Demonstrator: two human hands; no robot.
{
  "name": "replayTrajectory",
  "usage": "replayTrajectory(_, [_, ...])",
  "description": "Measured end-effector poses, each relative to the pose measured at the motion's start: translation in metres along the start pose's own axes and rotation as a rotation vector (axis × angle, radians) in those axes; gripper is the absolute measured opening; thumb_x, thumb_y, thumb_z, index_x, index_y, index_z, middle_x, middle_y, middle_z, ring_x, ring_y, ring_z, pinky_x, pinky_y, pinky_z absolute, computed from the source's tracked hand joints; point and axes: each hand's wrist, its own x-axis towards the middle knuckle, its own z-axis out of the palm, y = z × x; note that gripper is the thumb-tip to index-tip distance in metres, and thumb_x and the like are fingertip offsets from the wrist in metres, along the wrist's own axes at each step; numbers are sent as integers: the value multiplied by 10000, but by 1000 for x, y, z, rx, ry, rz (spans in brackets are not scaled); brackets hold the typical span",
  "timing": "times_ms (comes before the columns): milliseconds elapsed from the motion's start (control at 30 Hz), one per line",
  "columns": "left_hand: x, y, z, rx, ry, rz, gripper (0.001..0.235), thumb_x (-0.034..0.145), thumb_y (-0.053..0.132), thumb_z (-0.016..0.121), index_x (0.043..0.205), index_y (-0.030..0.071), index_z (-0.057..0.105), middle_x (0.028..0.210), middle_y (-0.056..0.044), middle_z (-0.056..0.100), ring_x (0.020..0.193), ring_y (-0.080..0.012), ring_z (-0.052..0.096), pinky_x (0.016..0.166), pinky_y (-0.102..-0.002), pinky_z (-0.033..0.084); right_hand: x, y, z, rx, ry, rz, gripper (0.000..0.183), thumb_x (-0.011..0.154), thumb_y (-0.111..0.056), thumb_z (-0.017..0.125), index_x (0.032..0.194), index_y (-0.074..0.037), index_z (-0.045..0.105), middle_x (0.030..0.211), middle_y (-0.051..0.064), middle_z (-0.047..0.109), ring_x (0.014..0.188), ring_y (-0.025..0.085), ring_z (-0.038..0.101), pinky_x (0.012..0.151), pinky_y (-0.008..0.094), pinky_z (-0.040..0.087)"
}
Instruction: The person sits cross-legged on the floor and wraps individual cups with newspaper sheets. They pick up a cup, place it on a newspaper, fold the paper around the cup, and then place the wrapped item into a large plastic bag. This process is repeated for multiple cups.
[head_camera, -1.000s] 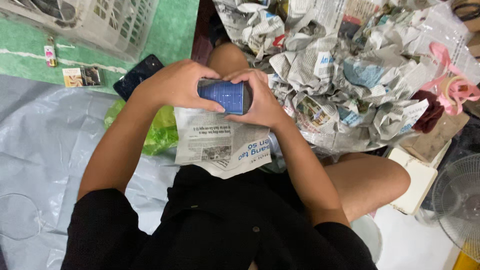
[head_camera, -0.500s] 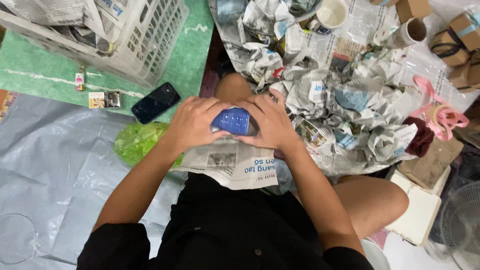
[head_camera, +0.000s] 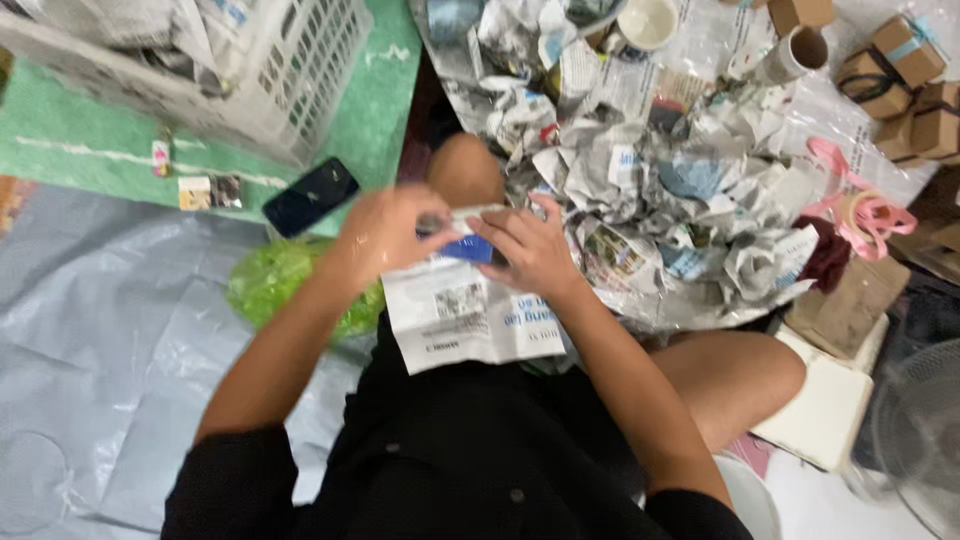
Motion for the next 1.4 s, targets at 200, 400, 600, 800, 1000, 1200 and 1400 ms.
replayTrajectory(200, [60,-39,-17,-169,-418,-28,652,787,530,806,1172,11,716,1082,-166,756,964,-282,736,836,-366,565,0,7,5,19,10,-32,703,678,-318,940,1318,-161,694,1231,-24,646,1113,149,641,1113,482,320])
replayTrajectory(400, [50,-34,-2,-212,-440,-119,767,730,581,790,1206,-15,706,1059,-169,756,979,-297,744,864,-393,572,-12,6,9,-6,15,-51,634,746,-300,927,1320,-159,697,1242,-22,633,1134,155,635,1066,472,330])
replayTrajectory(600, [12,-18,22,-11,-94,44,753,796,534,822,1190,-82,645,1160,-257,629,1102,-420,612,927,-458,490,-14,5,6,-61,-2,-89,520,814,-281,862,1305,-231,700,1293,-40,632,1198,165,610,1045,450,345])
replayTrajectory(800, [-15,5,43,49,34,-57,666,871,475,781,1167,-76,554,1112,-275,626,1060,-445,601,899,-498,487,-12,-3,-2,-140,20,-75,472,876,-240,803,1332,-316,708,1372,-55,621,1249,157,554,1069,420,356])
replayTrajectory(1000, [-22,19,56,-55,165,-98,663,856,400,799,1220,-74,513,1125,-285,632,1082,-439,614,915,-489,496,-7,-9,-11,-100,-55,-49,443,886,-247,738,1326,-265,688,1413,-7,612,1285,200,562,1066,450,355])
replayTrajectory(1200, [-15,22,51,-77,235,-26,784,808,365,861,1322,-100,494,1200,-309,605,1120,-455,594,945,-486,481,-5,-3,-11,-139,-57,-70,456,884,-243,765,1332,-241,677,1425,-25,627,1281,170,579,1071,431,335])
replayTrajectory(1400, [-11,30,42,202,195,51,810,730,316,871,1332,-83,503,1201,-221,544,1120,-404,553,926,-440,499,6,-13,-27,-34,-124,-49,503,854,-324,786,1300,-142,643,1403,46,615,1246,221,578,1081,490,335])
